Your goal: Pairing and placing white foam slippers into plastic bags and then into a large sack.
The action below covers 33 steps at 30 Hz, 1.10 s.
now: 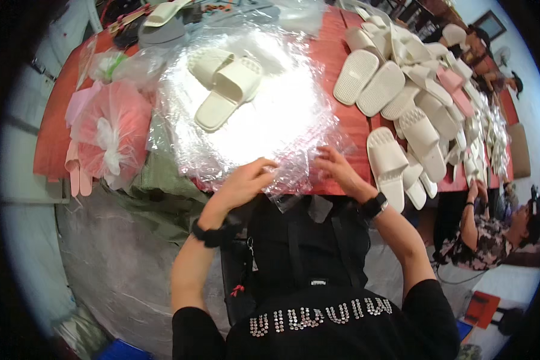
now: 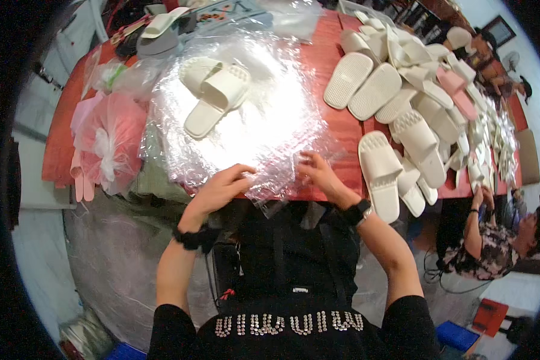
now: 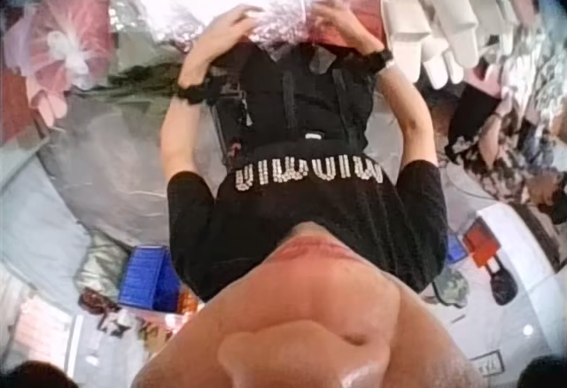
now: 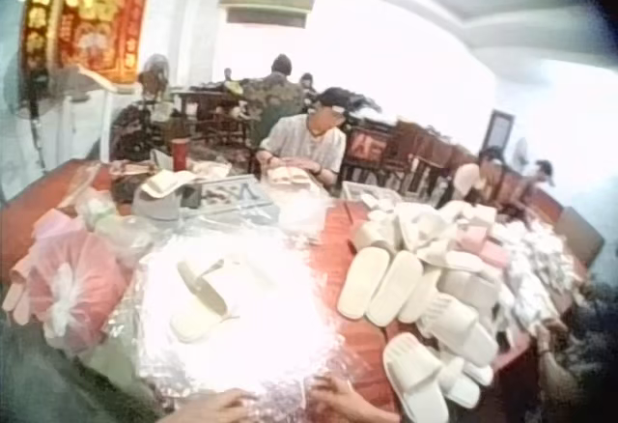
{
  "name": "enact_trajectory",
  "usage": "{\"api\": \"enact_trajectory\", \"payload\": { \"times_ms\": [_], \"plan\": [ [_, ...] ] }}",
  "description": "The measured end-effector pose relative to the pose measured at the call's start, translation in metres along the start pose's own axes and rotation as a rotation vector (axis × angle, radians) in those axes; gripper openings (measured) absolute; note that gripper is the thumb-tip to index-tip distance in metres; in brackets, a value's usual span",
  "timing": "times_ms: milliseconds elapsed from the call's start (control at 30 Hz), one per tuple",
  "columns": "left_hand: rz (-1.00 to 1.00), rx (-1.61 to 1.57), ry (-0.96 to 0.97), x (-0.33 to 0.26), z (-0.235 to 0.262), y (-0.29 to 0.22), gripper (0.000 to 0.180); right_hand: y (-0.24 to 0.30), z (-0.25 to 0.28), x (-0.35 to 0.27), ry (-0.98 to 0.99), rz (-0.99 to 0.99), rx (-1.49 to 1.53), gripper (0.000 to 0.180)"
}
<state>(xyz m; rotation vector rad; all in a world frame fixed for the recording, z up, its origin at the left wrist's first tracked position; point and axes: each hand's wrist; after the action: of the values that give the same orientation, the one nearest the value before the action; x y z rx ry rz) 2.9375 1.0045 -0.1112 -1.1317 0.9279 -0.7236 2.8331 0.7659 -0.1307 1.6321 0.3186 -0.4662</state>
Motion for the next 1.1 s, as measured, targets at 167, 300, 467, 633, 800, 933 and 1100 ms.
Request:
{"api": "enact_trajectory", "payload": {
  "times_ms": [167, 300, 467, 633, 800, 933, 1100],
  "plan": [
    [-0.147, 0.814, -0.288, 0.103, -0.024, -0.002, 0.054, 0.006, 0.03, 0.007, -0.116, 0.096, 0.085, 0.05],
    [0.043, 0.843, -0.56, 0.136, -0.025, 0.04, 0.063, -0.004, 0.05, -0.001, -0.11, 0.075, 0.125, 0.046],
    [0.063, 1.045, -0.533, 0.133, -0.02, 0.051, 0.05, -0.018, 0.069, -0.01, -0.039, -0.025, 0.237, 0.038],
    [-0.026, 0.313, -0.61, 0.138, 0.004, 0.05, 0.027, -0.038, 0.076, -0.008, -0.028, -0.032, 0.264, 0.031],
    [-0.28, -0.67, -0.831, 0.129, 0.066, 0.024, 0.029, -0.047, 0.077, -0.006, -0.017, -0.008, 0.273, 0.03],
    [-0.445, -0.616, -0.949, 0.112, 0.09, -0.019, 0.028, -0.042, 0.08, -0.012, 0.004, -0.051, 0.344, 0.028],
    [-0.583, -0.711, -0.668, 0.094, 0.081, -0.069, 0.028, -0.044, 0.075, -0.01, -0.002, -0.04, 0.213, 0.024]
  ]
}}
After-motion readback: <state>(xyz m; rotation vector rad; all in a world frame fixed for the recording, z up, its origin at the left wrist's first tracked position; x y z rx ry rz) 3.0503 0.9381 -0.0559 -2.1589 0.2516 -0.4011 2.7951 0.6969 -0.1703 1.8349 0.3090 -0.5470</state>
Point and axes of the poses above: each hand's wrist, its own x-axis towards the middle knuckle, its own z-axis out of the back of the hand, y = z × x, and after that the axes turned 7 degrees about y, right-handed
